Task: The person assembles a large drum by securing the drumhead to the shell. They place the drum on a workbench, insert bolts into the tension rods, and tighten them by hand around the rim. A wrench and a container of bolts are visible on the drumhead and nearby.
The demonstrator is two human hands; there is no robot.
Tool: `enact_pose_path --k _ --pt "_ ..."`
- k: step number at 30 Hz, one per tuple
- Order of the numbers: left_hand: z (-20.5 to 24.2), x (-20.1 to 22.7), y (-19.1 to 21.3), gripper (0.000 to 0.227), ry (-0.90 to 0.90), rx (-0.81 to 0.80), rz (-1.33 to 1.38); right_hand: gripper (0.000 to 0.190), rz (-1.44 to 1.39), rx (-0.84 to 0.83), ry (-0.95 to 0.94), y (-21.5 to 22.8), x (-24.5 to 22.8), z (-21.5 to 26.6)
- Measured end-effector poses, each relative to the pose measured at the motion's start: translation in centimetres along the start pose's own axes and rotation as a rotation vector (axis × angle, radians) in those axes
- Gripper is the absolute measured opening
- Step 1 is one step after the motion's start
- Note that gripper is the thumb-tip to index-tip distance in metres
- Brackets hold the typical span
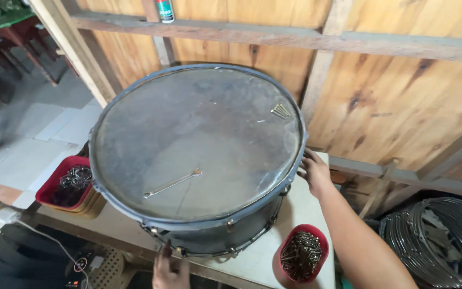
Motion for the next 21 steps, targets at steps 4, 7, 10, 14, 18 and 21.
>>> enact_pose_path --k 4,7,10,14,18,21 --pt "-1.3 5.8 1.5 0.084 0.36 -0.46 0.049 0.049 0.101 -0.013 -0.006 -1.7 -3.7 -0.1" --pt "0.3 5.3 0.0 0.097 0.181 -0.462 -0.049 0.01 0.123 0.002 0.147 -0.5 -1.6 -4.6" --pt "1.2 4.8 -0.3 0.103 0.094 -0.336 -0.099 0.028 0.27 0.06 0.27 0.1 -1.0 -4.5" --pt "-0.6 5.6 1.2 0.111 0.172 -0.289 0.002 0.03 0.354 0.125 0.309 1.5 0.7 -2.7" --pt "-3.2 2.5 1.5 0.105 0.507 -0.212 -0.061 0.045 0.285 -0.011 0.235 1.6 2.5 3.1" --pt "-9.1 4.4 4.9 0.09 0.526 -0.38 -0.072 0.053 0.266 -0.108 0.199 0.5 4.4 7.6"
Point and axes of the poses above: each hand's wrist, its own z-axis away from the middle knuckle, its own y-axis out of the back of the hand, x = y × z, the point moved 1 cm from there along -z, towards the middle knuckle, and after that the axes turned 12 degrees about -y, right-handed, at the moved point
